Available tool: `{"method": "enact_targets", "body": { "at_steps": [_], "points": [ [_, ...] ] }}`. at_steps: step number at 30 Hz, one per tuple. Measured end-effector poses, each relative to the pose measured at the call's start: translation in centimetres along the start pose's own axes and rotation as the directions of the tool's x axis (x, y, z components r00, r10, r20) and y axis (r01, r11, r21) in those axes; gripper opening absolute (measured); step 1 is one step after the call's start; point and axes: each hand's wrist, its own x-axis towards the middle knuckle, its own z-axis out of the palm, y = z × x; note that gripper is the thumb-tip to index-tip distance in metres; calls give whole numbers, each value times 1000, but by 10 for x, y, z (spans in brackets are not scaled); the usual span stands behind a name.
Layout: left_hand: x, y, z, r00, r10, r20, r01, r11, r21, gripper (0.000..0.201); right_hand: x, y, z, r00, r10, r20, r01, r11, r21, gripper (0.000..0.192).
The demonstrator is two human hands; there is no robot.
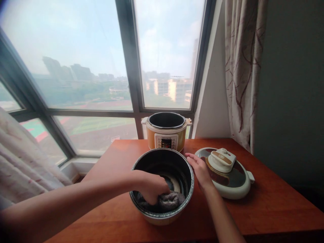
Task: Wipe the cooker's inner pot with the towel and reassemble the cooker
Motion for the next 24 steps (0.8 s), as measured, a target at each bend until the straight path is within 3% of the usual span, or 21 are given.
{"method": "enact_targets", "body": {
  "at_steps": [4,9,14,19,21,24],
  "points": [
    [-1,0,2,998,40,51,-44,996,79,30,-36,2,-12,990,-77,-117,60,988,-145,55],
    [9,9,-2,999,-34,-22,36,997,75,34,-72,15,-6,987,-112,-115,86,974,-212,68],
    [23,14,-10,965,-216,-145,193,969,-157,31,-75,27,6,961,-189,-202,136,958,-251,68],
    [40,5,-7,877,-443,-185,274,778,-565,32,-69,33,6,929,-249,-273,192,957,-218,59],
    [45,1,-5,860,-479,-176,286,738,-611,37,-68,35,6,927,-257,-274,203,956,-210,58],
    [47,0,-3,882,-441,-164,245,727,-641,36,-67,36,7,921,-268,-284,211,953,-215,56]
  ]
}}
